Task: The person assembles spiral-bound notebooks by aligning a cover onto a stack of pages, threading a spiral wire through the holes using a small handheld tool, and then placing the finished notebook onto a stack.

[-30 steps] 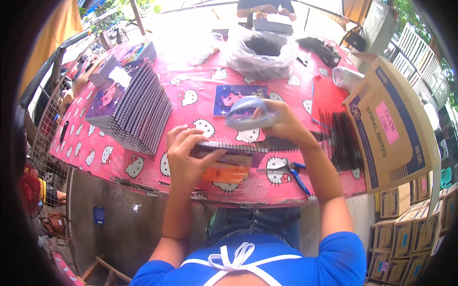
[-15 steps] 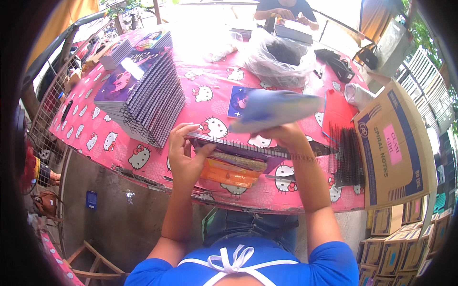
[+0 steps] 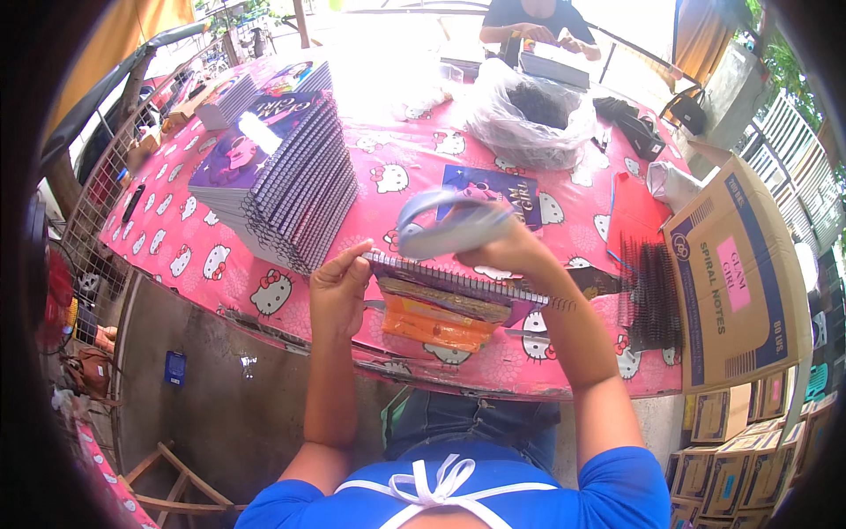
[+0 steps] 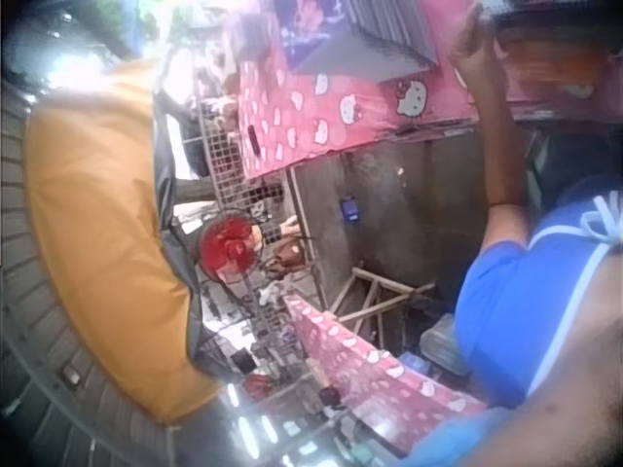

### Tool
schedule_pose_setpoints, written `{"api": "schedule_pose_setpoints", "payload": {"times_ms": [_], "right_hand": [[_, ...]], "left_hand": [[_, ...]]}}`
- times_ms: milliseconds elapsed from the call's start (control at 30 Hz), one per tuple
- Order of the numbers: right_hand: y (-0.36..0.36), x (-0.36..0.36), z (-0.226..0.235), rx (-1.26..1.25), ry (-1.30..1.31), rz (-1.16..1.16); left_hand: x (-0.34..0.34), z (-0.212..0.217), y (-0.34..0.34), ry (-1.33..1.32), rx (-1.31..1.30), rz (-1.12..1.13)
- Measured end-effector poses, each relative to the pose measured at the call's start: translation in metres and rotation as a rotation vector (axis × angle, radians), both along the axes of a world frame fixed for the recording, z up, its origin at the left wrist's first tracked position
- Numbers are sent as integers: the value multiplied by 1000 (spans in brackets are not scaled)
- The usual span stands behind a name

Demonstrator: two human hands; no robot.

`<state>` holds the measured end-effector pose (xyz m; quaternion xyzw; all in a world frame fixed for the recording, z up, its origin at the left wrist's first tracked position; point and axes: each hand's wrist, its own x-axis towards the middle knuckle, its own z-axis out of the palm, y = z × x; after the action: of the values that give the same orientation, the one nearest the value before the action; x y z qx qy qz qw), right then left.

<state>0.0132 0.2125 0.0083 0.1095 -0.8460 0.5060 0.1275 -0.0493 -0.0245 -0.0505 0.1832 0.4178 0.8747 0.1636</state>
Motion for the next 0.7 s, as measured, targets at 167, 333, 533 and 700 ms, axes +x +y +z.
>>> {"api": "schedule_pose_setpoints", "payload": {"times_ms": [167, 333, 533, 700], "right_hand": [[14, 11, -20, 787, -237, -483], [24, 71, -43, 718, 117, -377], [25, 195, -59, 739, -420, -721], [15, 228, -81, 772, -432, -846]], "left_hand": [[-5, 3, 0, 31, 9, -24], [-11, 12, 14, 221, -11, 4], [41, 135, -30, 980, -61, 805], [80, 115, -17, 1147, -144, 680]]}}
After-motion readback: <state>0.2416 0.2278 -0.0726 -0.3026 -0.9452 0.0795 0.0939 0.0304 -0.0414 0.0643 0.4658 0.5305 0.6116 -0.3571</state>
